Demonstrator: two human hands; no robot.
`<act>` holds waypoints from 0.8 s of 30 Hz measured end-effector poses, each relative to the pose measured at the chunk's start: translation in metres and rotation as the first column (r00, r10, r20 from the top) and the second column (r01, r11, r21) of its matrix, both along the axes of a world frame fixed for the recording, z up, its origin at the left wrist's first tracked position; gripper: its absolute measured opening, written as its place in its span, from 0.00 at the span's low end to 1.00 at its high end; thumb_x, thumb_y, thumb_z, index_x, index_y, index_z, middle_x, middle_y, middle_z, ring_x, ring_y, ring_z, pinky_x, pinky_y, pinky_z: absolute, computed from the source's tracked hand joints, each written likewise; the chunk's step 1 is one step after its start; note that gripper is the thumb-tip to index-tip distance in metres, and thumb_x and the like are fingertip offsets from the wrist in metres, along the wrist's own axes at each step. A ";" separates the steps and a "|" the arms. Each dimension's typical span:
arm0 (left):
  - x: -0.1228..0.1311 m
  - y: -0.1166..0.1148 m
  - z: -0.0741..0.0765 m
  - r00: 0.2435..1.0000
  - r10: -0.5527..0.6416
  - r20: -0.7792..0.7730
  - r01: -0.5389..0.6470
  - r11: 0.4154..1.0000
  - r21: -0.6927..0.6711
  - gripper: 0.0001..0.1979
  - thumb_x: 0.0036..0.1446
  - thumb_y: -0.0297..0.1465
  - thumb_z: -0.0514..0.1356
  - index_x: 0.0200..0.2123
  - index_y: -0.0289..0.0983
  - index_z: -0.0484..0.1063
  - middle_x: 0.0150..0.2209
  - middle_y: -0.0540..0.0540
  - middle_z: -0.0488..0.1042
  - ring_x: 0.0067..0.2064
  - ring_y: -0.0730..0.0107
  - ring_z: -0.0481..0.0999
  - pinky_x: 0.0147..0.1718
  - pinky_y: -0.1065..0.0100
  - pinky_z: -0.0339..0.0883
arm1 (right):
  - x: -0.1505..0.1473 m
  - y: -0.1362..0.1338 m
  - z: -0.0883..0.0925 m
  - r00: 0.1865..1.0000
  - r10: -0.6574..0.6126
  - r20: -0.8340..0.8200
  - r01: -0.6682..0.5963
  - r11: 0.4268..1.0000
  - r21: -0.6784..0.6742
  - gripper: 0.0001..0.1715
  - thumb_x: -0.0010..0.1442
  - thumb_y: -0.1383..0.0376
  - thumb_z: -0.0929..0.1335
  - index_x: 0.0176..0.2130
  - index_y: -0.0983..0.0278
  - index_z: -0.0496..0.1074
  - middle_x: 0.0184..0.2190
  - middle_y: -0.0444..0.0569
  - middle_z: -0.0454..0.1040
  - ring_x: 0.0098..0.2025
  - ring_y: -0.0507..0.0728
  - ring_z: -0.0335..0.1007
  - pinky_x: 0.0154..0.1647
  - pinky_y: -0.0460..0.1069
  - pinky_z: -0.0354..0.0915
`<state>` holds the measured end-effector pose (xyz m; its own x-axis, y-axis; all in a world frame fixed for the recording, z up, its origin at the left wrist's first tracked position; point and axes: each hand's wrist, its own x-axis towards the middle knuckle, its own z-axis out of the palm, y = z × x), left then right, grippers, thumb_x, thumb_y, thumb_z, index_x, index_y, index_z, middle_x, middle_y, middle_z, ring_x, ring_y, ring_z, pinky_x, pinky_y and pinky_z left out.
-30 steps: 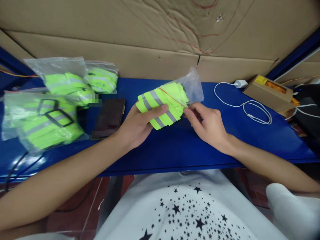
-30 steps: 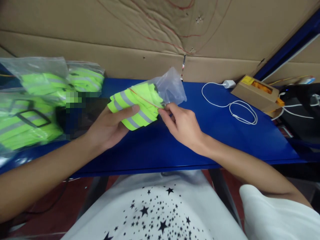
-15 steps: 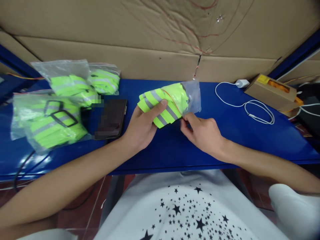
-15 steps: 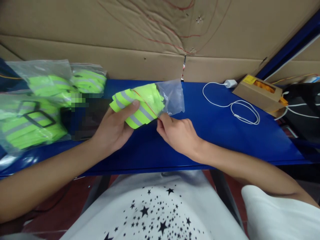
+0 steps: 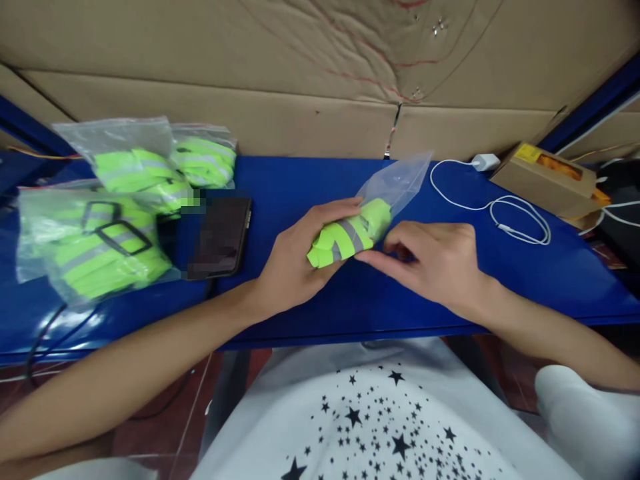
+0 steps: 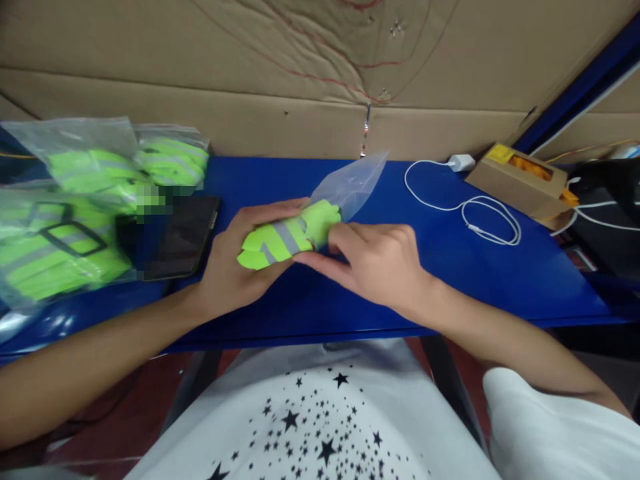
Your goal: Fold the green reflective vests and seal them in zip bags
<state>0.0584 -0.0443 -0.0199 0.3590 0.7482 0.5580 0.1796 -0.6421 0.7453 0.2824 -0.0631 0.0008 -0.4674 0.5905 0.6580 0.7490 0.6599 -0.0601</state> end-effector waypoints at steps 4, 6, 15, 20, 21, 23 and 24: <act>-0.002 0.005 -0.011 0.997 0.003 0.077 -0.008 0.997 0.070 0.27 0.59 0.27 0.69 0.58 0.45 0.66 0.64 0.46 0.72 0.65 0.51 0.73 0.63 0.52 0.70 | 0.006 0.003 -0.002 0.995 0.021 -0.094 -0.032 0.993 -0.116 0.09 0.71 0.59 0.67 0.42 0.61 0.76 0.31 0.44 0.81 0.25 0.50 0.71 0.28 0.47 0.61; -0.003 0.005 -0.015 1.000 0.013 0.027 -0.014 0.999 0.040 0.25 0.60 0.27 0.68 0.56 0.46 0.64 0.66 0.46 0.71 0.65 0.52 0.74 0.61 0.53 0.72 | 0.003 0.005 -0.006 0.989 0.060 -0.132 -0.079 0.987 -0.143 0.05 0.69 0.65 0.67 0.40 0.61 0.75 0.30 0.43 0.80 0.25 0.49 0.71 0.28 0.46 0.62; 0.000 -0.001 -0.012 0.978 0.120 -0.172 -0.108 0.991 0.079 0.23 0.59 0.24 0.65 0.55 0.45 0.67 0.68 0.43 0.69 0.67 0.51 0.71 0.62 0.49 0.69 | -0.015 -0.001 -0.020 0.962 0.195 -0.189 -0.220 0.969 -0.116 0.04 0.67 0.68 0.68 0.37 0.62 0.72 0.26 0.38 0.77 0.24 0.47 0.70 0.29 0.45 0.63; -0.004 0.011 -0.013 0.992 0.014 -0.129 -0.014 1.000 -0.001 0.31 0.56 0.27 0.69 0.60 0.44 0.64 0.61 0.41 0.73 0.61 0.51 0.75 0.57 0.52 0.72 | -0.002 0.005 -0.006 0.983 0.185 0.007 -0.185 0.983 -0.017 0.18 0.68 0.51 0.71 0.53 0.56 0.74 0.49 0.50 0.81 0.51 0.61 0.78 0.54 0.56 0.69; -0.005 0.013 -0.013 0.995 -0.005 -0.096 0.004 1.000 -0.007 0.31 0.55 0.27 0.70 0.59 0.43 0.63 0.59 0.42 0.74 0.60 0.52 0.76 0.56 0.54 0.72 | 0.002 0.009 -0.003 0.988 0.154 0.031 -0.154 0.988 0.004 0.26 0.65 0.47 0.72 0.58 0.55 0.72 0.55 0.53 0.79 0.58 0.65 0.75 0.60 0.60 0.66; -0.005 0.014 -0.012 0.997 -0.065 -0.045 0.065 0.998 -0.014 0.29 0.55 0.27 0.71 0.57 0.43 0.64 0.60 0.41 0.71 0.61 0.54 0.74 0.58 0.54 0.70 | 0.010 0.016 0.001 0.990 0.131 0.059 -0.130 0.991 -0.019 0.42 0.60 0.41 0.72 0.65 0.55 0.66 0.63 0.57 0.73 0.65 0.69 0.69 0.67 0.63 0.60; -0.005 0.014 -0.011 0.995 -0.093 -0.026 0.093 0.996 -0.009 0.28 0.55 0.27 0.71 0.56 0.43 0.65 0.61 0.40 0.70 0.62 0.53 0.72 0.60 0.53 0.68 | 0.013 0.020 0.001 0.988 0.140 0.062 -0.137 0.989 -0.054 0.46 0.59 0.39 0.72 0.67 0.57 0.65 0.62 0.58 0.73 0.64 0.69 0.69 0.67 0.64 0.60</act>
<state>0.0535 -0.0308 -0.0313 0.4415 0.7154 0.5416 0.1392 -0.6509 0.7463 0.2956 -0.0434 0.0020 -0.5882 0.5478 0.5949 0.6537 0.7552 -0.0490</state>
